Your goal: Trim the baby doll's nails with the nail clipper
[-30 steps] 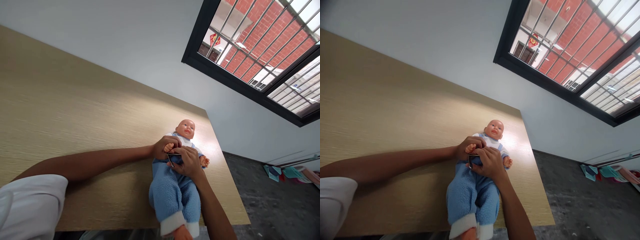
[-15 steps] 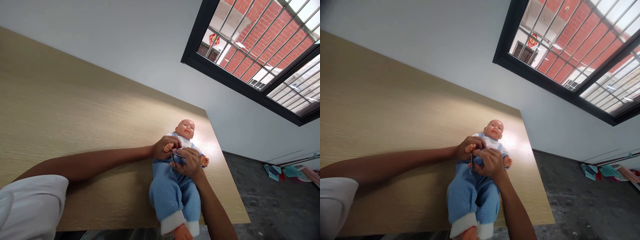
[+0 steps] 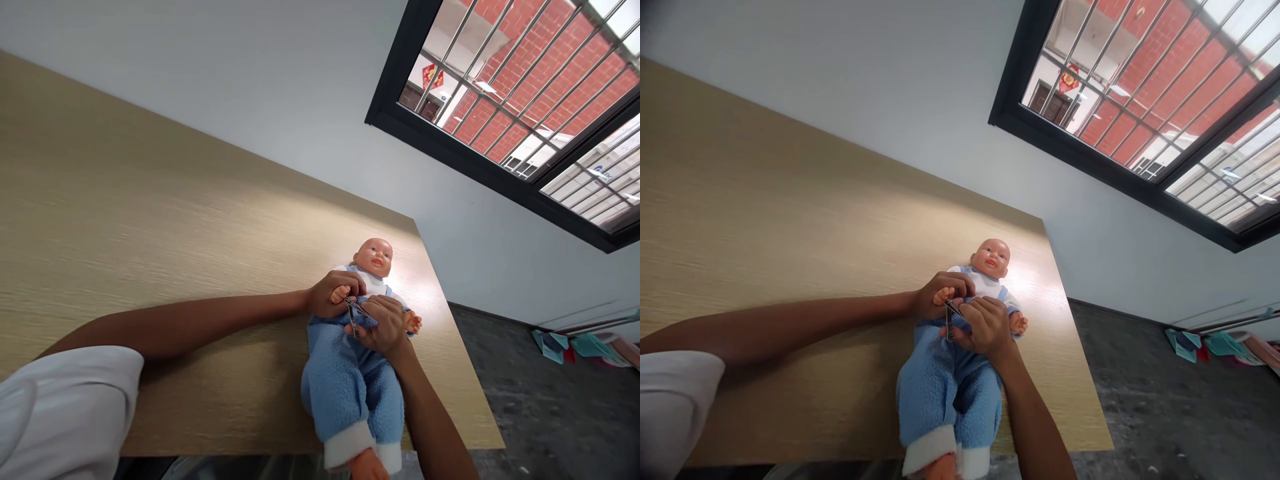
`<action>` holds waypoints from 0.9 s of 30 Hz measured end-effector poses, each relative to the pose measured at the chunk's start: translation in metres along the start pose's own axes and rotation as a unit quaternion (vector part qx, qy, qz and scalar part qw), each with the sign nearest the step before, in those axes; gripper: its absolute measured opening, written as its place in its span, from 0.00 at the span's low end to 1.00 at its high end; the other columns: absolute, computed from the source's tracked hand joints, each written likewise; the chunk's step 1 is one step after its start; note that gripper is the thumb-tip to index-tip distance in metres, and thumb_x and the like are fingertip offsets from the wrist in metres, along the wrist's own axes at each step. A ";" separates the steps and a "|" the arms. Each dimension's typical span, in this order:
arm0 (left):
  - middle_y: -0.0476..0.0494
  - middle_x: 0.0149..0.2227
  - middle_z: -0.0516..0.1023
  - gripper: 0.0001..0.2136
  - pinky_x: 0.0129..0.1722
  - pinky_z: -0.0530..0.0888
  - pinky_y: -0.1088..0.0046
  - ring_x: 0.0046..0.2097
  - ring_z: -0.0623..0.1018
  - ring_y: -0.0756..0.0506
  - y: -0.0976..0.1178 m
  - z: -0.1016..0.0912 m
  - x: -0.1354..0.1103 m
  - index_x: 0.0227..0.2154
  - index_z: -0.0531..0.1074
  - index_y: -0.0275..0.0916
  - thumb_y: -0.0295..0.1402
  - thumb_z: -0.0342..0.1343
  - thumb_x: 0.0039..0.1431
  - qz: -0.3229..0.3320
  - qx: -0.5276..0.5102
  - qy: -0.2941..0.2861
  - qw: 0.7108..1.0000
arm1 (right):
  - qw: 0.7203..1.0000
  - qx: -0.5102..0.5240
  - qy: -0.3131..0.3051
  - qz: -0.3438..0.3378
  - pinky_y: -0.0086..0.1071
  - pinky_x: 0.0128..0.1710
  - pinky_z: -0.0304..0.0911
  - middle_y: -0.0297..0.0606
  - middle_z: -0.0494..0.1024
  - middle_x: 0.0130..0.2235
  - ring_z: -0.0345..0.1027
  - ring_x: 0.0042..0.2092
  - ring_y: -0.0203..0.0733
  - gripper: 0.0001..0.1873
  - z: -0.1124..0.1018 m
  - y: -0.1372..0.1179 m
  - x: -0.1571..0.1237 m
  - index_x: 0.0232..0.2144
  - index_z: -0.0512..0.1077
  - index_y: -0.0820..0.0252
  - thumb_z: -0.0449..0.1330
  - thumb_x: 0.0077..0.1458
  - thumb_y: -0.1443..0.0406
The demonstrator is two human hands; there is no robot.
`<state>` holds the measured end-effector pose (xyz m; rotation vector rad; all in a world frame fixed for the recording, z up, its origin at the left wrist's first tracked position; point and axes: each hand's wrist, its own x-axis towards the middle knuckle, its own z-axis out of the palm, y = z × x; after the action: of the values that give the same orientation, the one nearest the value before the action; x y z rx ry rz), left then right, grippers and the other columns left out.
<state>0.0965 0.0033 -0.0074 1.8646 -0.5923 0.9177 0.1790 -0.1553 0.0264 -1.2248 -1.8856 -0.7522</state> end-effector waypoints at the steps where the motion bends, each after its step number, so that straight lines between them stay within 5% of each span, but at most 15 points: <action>1: 0.37 0.34 0.78 0.14 0.35 0.75 0.73 0.35 0.77 0.47 0.000 0.000 0.000 0.26 0.66 0.36 0.39 0.53 0.65 0.001 0.000 0.001 1.000 | 1.000 0.004 -0.002 -0.002 0.32 0.26 0.64 0.34 0.76 0.26 0.68 0.25 0.38 0.13 0.000 0.000 0.000 0.45 0.66 0.59 0.53 0.68 0.55; 13: 0.37 0.34 0.79 0.15 0.36 0.75 0.73 0.35 0.77 0.47 -0.002 0.001 0.000 0.25 0.66 0.36 0.42 0.53 0.64 0.005 -0.004 0.003 1.000 | 0.998 -0.021 -0.062 -0.001 0.33 0.27 0.61 0.35 0.74 0.26 0.66 0.26 0.38 0.10 -0.003 0.000 -0.002 0.45 0.69 0.62 0.50 0.67 0.64; 19: 0.37 0.34 0.78 0.14 0.34 0.75 0.74 0.34 0.76 0.48 -0.001 0.000 0.000 0.26 0.66 0.36 0.40 0.54 0.63 0.007 0.001 0.003 1.000 | 1.000 -0.020 0.004 -0.007 0.33 0.24 0.59 0.33 0.73 0.24 0.65 0.23 0.38 0.13 -0.002 -0.002 0.002 0.45 0.66 0.61 0.52 0.68 0.57; 27: 0.38 0.34 0.78 0.15 0.34 0.75 0.73 0.34 0.77 0.48 -0.001 0.000 0.000 0.25 0.66 0.36 0.40 0.52 0.65 0.001 0.002 0.000 1.000 | 0.998 -0.025 -0.047 -0.027 0.33 0.26 0.59 0.35 0.77 0.26 0.68 0.25 0.38 0.14 -0.002 -0.001 0.003 0.45 0.68 0.61 0.53 0.68 0.56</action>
<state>0.0978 0.0036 -0.0078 1.8674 -0.5919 0.9211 0.1779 -0.1555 0.0300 -1.2639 -1.9939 -0.7885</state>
